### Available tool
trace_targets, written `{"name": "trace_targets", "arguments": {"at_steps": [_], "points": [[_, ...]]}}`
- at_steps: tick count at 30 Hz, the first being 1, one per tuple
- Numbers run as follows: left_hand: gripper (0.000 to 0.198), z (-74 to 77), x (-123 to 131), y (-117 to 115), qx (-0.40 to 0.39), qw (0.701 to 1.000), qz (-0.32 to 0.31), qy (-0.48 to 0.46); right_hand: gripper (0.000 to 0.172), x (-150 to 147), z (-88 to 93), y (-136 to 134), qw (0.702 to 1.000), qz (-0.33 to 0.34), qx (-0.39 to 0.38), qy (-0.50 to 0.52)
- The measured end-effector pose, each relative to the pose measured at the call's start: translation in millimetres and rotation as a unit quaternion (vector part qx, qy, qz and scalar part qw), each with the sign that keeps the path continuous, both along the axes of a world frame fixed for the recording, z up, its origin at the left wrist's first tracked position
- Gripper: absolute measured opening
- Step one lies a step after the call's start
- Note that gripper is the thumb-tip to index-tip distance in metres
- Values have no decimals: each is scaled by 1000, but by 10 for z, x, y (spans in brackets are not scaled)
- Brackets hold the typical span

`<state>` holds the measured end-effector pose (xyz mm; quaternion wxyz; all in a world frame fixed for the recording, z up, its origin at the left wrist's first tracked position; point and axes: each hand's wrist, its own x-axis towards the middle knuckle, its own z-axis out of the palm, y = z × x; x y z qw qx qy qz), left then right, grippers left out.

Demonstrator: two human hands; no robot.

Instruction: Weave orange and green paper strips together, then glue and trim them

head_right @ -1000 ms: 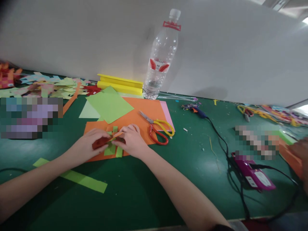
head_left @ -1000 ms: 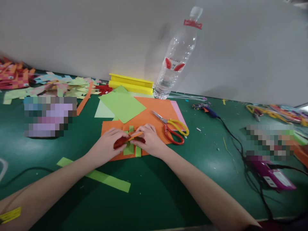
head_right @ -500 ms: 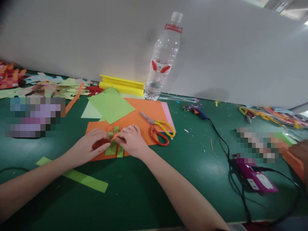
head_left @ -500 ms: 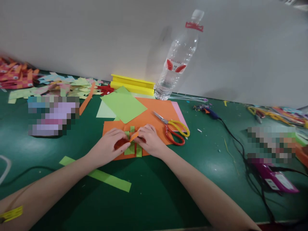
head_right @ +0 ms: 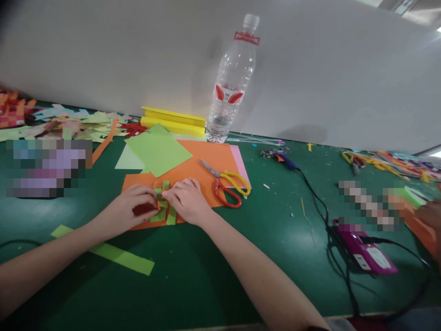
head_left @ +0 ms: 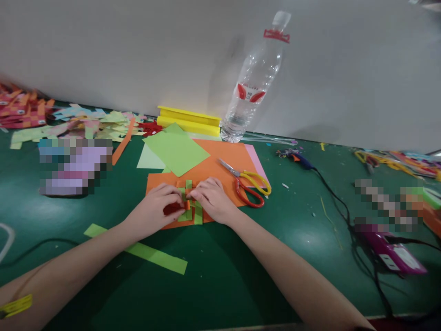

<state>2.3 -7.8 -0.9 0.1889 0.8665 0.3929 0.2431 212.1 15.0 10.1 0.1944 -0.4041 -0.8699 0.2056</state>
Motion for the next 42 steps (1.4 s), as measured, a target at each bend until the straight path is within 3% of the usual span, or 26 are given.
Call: {"name": "trace_targets", "arguments": {"at_steps": [6, 11, 20, 23, 28, 33, 42], "points": [[12, -1, -4, 3, -3, 1000, -4, -4, 40, 6, 8, 1, 1000, 4, 1, 12], [11, 6, -5, 5, -6, 1000, -4, 5, 17, 57, 42, 18, 999, 50, -16, 15], [9, 6, -22, 4, -14, 1000, -5, 4, 48, 141, 63, 8, 996, 82, -14, 41], [9, 2, -21, 11, -16, 1000, -7, 9, 39, 127, 30, 21, 995, 83, -7, 52], [11, -5, -17, 13, -11, 1000, -8, 5, 10, 98, -38, 46, 995, 35, 8, 97], [13, -10, -19, 11, -10, 1000, -7, 5, 12, 88, -54, 41, 993, 9, 42, 113], [16, 25, -6, 3, -8, 1000, -7, 13, 15, 154, -19, 91, 964, -25, -107, 243]]}}
